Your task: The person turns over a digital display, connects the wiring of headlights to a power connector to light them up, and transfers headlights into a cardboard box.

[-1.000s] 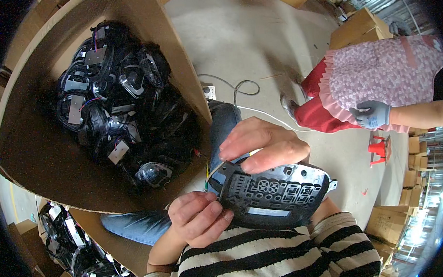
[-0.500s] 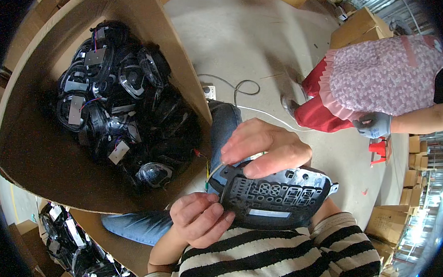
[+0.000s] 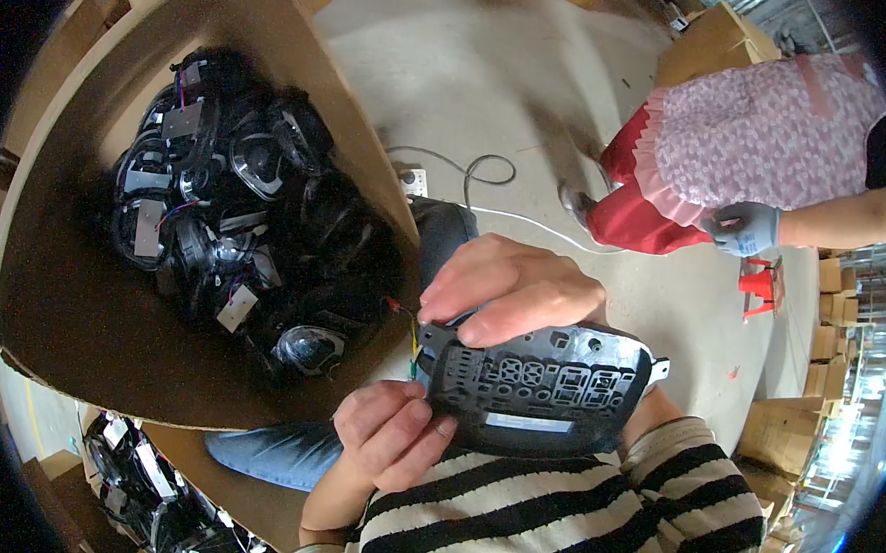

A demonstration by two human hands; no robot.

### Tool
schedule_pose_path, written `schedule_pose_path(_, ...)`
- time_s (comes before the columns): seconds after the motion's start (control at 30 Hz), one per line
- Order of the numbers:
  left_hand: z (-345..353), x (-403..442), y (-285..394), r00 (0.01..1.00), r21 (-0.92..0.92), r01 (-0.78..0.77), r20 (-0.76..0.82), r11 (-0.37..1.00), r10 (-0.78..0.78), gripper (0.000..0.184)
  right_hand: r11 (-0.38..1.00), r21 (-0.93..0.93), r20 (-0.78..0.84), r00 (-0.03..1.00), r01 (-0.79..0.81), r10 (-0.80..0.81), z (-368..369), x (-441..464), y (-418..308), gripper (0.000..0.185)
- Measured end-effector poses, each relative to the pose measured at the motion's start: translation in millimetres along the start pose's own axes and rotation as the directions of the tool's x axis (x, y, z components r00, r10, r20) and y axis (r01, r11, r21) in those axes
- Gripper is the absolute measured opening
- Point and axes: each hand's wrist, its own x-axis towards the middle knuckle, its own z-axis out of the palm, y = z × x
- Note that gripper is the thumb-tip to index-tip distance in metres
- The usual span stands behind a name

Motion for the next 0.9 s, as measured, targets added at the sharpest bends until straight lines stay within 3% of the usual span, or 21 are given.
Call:
schedule_pose_path(0.17,1.6,-1.0,-0.3,1.000,-0.004,0.021,0.000,1.000,-0.021,0.023,1.000,0.009,0.011,1.000,-0.023,0.023,1.1,0.3,0.5,0.016)
schedule_pose_path(0.33,13.8,-7.4,-6.4,0.982,0.030,-0.043,-0.184,0.999,0.048,0.021,1.000,-0.008,0.010,1.000,-0.019,0.019,0.8,2.6,0.2,0.015)
schedule_pose_path(0.53,6.7,-8.6,-3.5,0.997,0.020,0.030,-0.068,0.999,-0.029,0.019,0.999,-0.018,0.011,0.999,-0.046,0.046,1.6,3.3,1.2,0.015)
schedule_pose_path(0.9,13.8,6.8,-9.2,0.994,0.022,0.072,-0.090,0.997,-0.070,0.019,0.999,0.007,0.024,0.998,-0.053,0.053,-8.6,6.3,14.8,0.016)
